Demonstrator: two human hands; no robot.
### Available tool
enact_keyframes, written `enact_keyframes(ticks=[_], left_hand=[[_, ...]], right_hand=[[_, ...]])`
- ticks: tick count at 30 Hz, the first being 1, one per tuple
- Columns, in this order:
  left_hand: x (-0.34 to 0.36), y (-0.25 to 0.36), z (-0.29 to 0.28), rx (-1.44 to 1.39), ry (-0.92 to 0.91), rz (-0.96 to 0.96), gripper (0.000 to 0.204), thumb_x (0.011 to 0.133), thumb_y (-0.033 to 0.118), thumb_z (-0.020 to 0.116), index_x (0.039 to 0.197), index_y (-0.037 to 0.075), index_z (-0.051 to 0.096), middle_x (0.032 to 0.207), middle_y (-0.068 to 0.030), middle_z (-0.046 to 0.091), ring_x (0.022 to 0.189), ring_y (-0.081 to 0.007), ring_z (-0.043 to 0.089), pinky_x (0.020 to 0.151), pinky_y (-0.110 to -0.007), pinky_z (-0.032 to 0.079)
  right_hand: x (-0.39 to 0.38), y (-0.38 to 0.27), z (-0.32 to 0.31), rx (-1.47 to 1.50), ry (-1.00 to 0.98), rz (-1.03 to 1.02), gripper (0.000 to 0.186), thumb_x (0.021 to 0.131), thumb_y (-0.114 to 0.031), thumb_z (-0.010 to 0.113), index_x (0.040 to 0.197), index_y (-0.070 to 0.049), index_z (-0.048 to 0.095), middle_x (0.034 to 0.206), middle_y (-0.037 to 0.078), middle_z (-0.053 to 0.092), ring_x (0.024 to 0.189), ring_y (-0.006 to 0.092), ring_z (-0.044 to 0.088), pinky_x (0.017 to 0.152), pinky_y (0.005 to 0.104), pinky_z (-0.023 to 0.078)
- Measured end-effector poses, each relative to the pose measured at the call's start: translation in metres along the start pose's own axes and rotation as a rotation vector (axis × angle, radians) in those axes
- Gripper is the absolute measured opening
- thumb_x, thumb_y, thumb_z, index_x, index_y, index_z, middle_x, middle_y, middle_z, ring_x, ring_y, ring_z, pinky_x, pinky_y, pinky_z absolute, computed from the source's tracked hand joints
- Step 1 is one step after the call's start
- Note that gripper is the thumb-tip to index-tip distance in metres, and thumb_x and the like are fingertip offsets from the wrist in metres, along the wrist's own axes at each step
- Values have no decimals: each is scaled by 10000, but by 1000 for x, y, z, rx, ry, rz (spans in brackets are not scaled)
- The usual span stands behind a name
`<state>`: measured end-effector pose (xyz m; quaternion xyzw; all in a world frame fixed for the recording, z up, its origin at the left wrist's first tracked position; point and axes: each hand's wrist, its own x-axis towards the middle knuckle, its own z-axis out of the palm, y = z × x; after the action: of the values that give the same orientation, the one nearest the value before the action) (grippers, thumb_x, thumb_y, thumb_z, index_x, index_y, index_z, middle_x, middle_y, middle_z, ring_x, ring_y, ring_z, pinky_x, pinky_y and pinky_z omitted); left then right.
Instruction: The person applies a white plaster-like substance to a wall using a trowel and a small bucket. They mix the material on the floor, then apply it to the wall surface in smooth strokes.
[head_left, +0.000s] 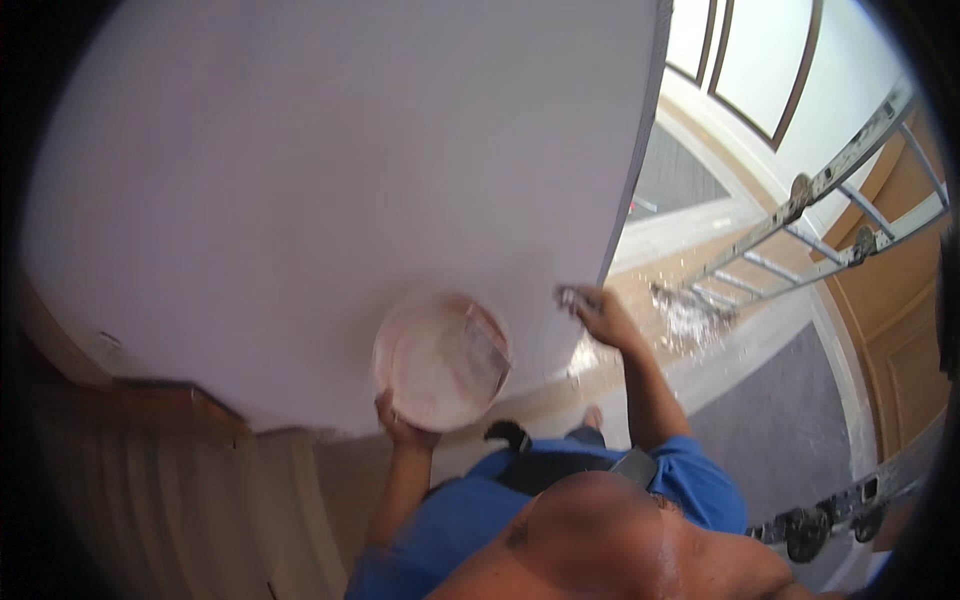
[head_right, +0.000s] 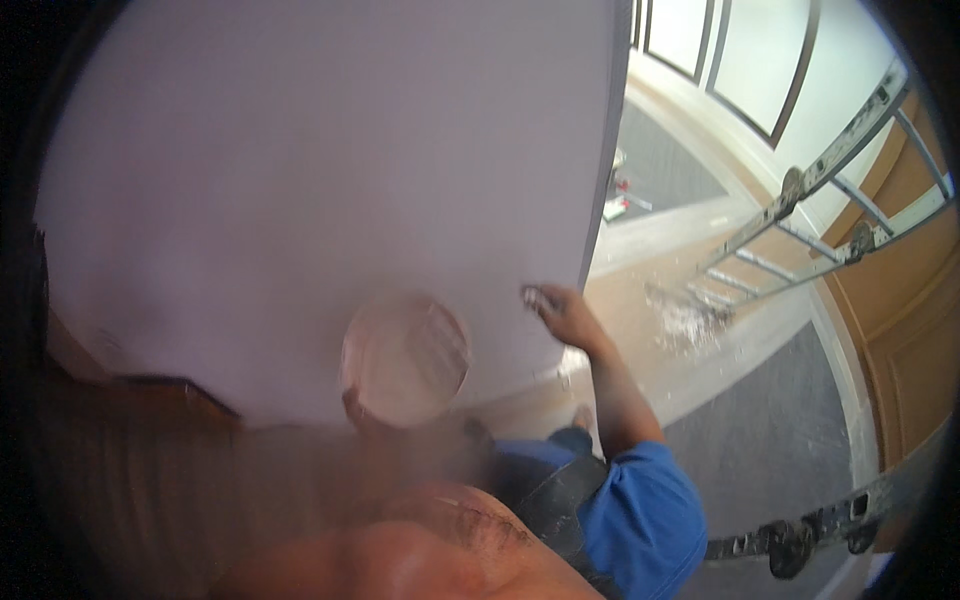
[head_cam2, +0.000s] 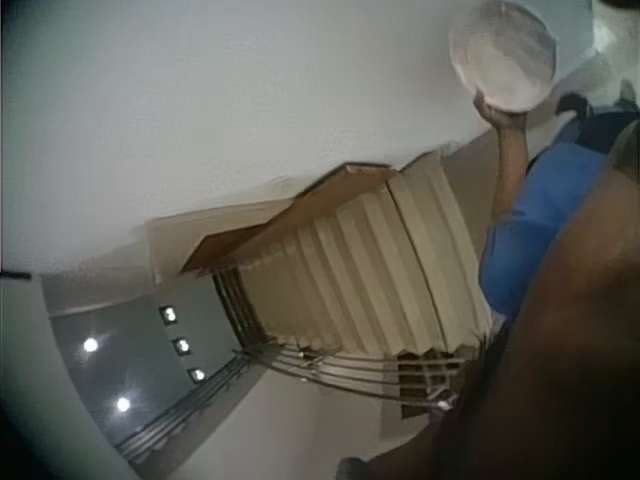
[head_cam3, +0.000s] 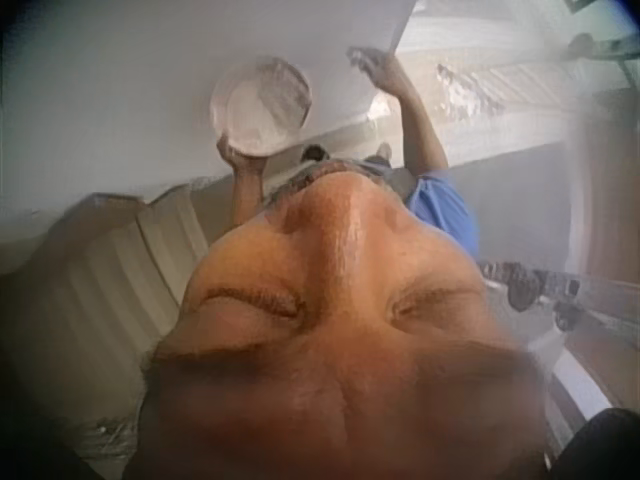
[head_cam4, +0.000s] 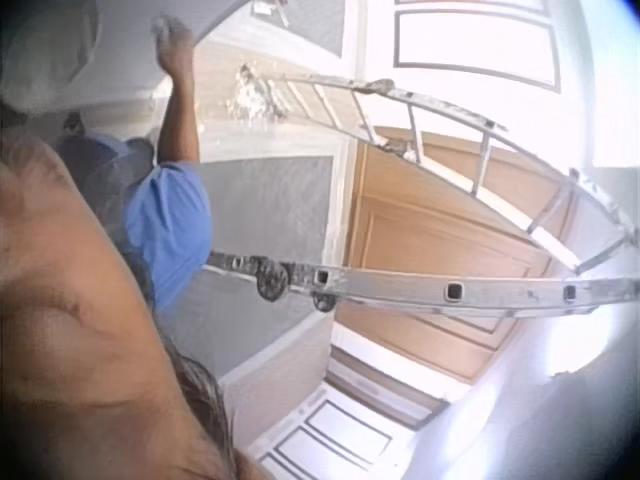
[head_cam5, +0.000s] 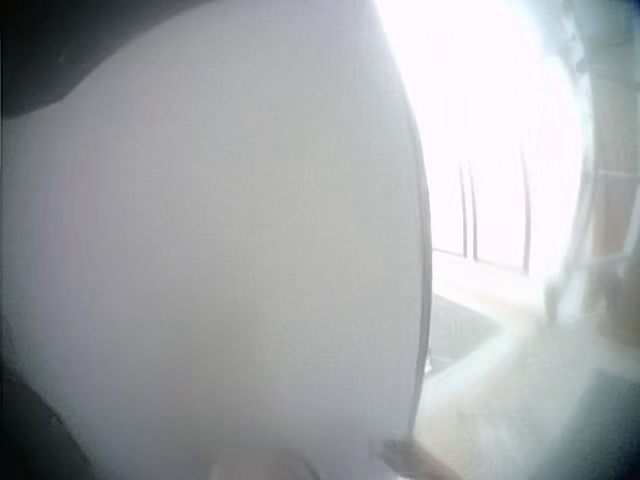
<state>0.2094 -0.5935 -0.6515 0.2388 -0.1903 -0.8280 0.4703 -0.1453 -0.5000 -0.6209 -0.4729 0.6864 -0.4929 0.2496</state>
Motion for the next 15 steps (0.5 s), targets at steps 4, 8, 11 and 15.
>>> enact_keyframes(ticks=[4,8,11,15], left_hand=[[23,-2,10,-73,-112,-95,722,829,366,590,1460,58,423,1388,-136,554,1254,-323,566,1055,-488,488],[39,-7,31,-109,-319,-162,697,820,301,616,1436,32,430,1336,-147,583,1229,-305,590,1070,-472,484],[46,-9,46,-105,-373,-182,697,816,268,629,1433,16,424,1334,-163,580,1232,-306,588,1076,-464,481],[57,-16,59,-32,-447,-165,730,812,254,621,1457,8,383,1345,-161,562,1246,-303,575,1086,-458,469]], right_hand=[[-18,-70,-2,-9,130,-279,317,964,-89,648,1279,-96,669,1052,121,715,857,163,618,786,308,529],[-27,-111,-1,-286,64,-314,341,942,-16,627,1282,-32,648,1196,174,691,1010,242,687,816,339,553],[-28,-125,10,-497,96,-397,377,901,-88,701,1272,-35,656,1140,184,698,956,274,686,787,348,555],[-24,-128,23,-631,110,-147,479,835,-171,787,1277,-41,655,1034,174,708,894,286,679,770,360,555]])
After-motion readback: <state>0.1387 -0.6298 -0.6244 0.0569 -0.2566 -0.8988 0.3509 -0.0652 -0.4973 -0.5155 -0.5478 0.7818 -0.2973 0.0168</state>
